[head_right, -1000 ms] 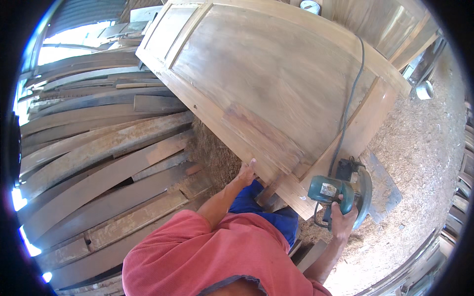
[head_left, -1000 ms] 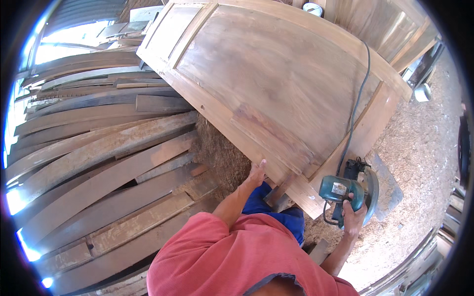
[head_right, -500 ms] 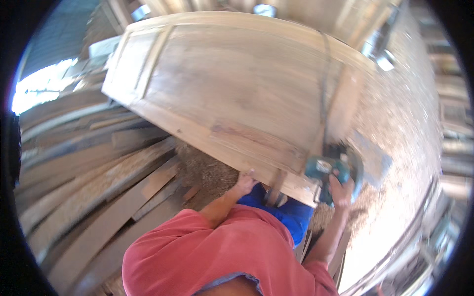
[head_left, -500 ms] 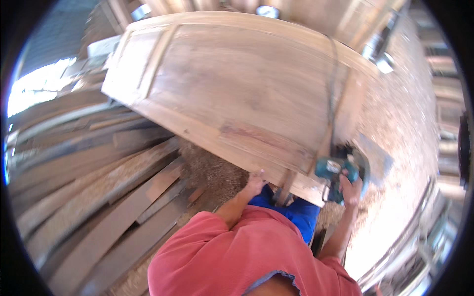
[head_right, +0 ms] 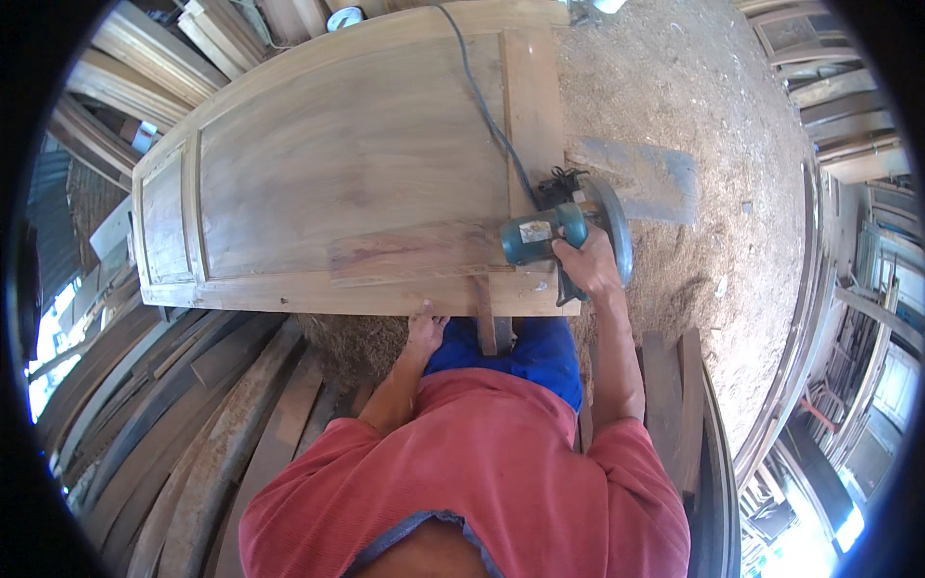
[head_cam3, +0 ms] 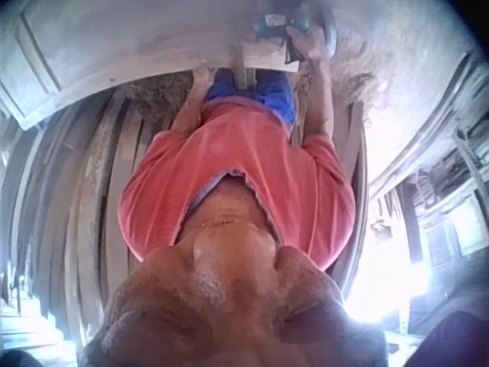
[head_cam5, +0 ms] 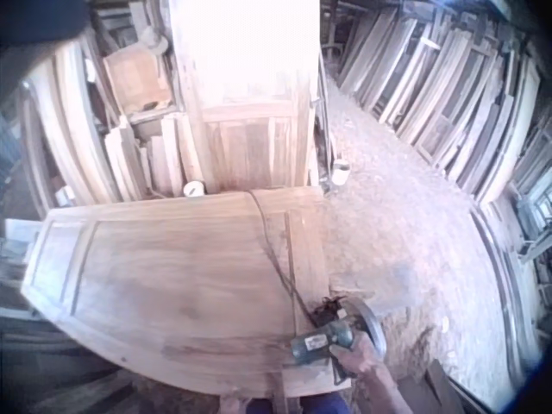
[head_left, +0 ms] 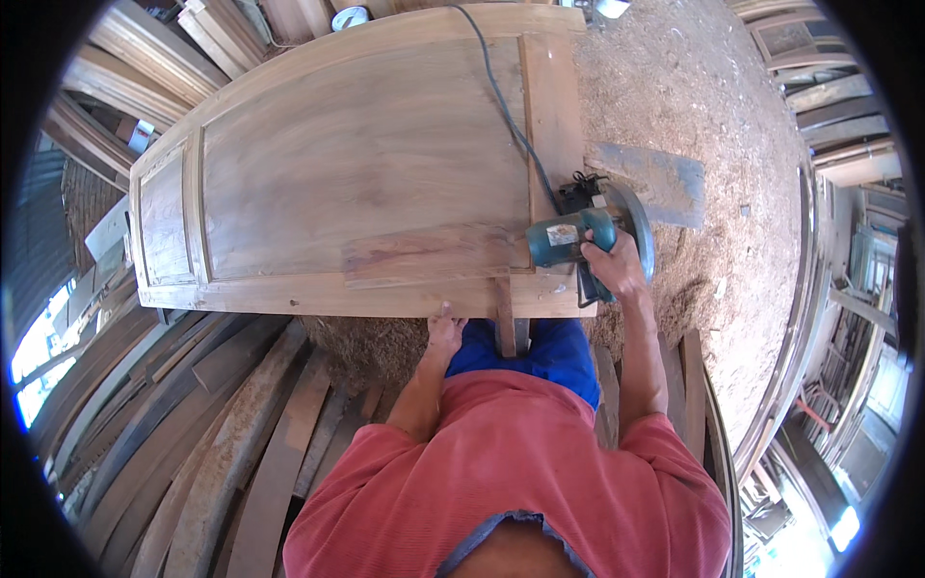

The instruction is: The person cuts a wood plank using a circular saw. They plug in an extension cord, position the plank on a wooden door, use the saw to make cuts, and handle pliers on the saw.

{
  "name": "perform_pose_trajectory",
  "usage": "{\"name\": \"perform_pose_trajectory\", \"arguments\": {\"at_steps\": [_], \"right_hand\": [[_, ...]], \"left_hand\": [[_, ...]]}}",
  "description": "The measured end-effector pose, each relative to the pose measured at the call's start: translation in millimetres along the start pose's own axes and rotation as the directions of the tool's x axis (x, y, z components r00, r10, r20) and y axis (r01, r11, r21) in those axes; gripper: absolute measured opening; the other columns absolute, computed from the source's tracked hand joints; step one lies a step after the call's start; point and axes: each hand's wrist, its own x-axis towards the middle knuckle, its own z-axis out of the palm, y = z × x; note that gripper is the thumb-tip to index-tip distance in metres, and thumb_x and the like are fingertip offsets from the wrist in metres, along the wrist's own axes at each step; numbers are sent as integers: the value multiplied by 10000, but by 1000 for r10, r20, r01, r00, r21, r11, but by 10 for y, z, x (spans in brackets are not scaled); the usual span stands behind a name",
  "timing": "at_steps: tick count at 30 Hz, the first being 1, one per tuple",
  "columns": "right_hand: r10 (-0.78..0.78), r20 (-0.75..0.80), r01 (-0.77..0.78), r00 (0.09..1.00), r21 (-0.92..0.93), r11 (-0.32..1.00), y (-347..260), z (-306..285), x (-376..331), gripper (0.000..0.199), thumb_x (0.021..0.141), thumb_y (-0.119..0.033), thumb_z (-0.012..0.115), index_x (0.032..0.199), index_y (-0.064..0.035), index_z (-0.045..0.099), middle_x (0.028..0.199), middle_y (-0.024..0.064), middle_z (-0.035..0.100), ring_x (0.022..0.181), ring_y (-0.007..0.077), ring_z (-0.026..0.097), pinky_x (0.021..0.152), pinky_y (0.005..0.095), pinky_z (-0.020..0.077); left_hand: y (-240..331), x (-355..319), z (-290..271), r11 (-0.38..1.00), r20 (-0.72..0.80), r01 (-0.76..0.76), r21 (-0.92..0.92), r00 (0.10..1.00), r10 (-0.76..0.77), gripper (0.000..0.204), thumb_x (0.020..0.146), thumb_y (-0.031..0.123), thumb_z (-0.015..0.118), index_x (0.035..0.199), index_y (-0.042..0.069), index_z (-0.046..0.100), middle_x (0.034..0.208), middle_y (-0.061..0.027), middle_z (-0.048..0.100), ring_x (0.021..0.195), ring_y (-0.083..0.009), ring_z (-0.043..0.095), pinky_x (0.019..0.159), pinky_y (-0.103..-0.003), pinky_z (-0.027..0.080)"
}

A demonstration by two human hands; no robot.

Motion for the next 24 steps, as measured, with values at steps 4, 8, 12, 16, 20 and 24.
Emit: {"name": "perform_pose_trajectory", "arguments": {"at_steps": [4, 8, 12, 16, 20, 24], "right_hand": [[-7, 31, 7, 999, -16, 1000, 4, -29, 44, 313, 856, -179, 732, 1070, 48, 700, 891, 192, 723, 864, 271, 701, 826, 409, 540], [-2, 51, 2, 999, -6, 1000, 48, -90, 84, 334, 849, -184, 727, 1079, 56, 703, 899, 209, 733, 860, 301, 710, 837, 428, 542], [-34, 86, 35, 996, -3, 999, -41, -116, 94, 338, 843, -190, 729, 1079, 51, 706, 889, 216, 729, 860, 318, 713, 833, 432, 544], [-69, 86, 74, 994, -59, 996, 3, -210, 142, 356, 839, -194, 730, 1099, 47, 700, 916, 249, 731, 901, 392, 718, 849, 452, 544], [-61, 76, 70, 995, -119, 991, 64, -245, 92, 339, 849, -170, 732, 1114, 35, 679, 896, 192, 716, 878, 272, 693, 852, 398, 535], [0, 52, 4, 999, -67, 998, 26, -153, 37, 428, 839, -228, 743, 1186, 17, 687, 1058, 290, 726, 1053, 451, 698, 929, 486, 538]], "left_hand": [[77, -2, 40, 1000, -54, 9, -2, 999, -9, 360, 1066, 274, 626, 1351, 85, 510, 1235, -115, 658, 1132, -322, 658, 974, -563, 544], [223, -113, 91, 909, -136, 136, 394, 987, -89, 480, 1042, 407, 634, 1403, 117, 508, 1249, -122, 662, 1085, -296, 659, 945, -525, 538], [554, -64, -31, 634, -196, 179, 752, 980, -45, 430, 1044, 474, 610, 1263, 104, 610, 914, -89, 718, 604, -196, 626, 643, -420, 561], [988, -190, 461, -4, -209, 222, 975, 912, -352, 489, 1011, 530, 621, 1199, 79, 652, 800, -117, 707, 497, -203, 598, 608, -396, 559], [704, -792, 1186, -299, 416, -363, 883, 899, 139, 614, 905, 554, 711, 1133, -12, 637, 961, -235, 724, 889, -394, 721, 813, -491, 567], [234, -586, 1299, -107, 445, -433, 895, 882, 151, 740, 827, 526, 799, 1197, -68, 559, 1108, -269, 684, 1115, -467, 636, 946, -528, 514]]}}
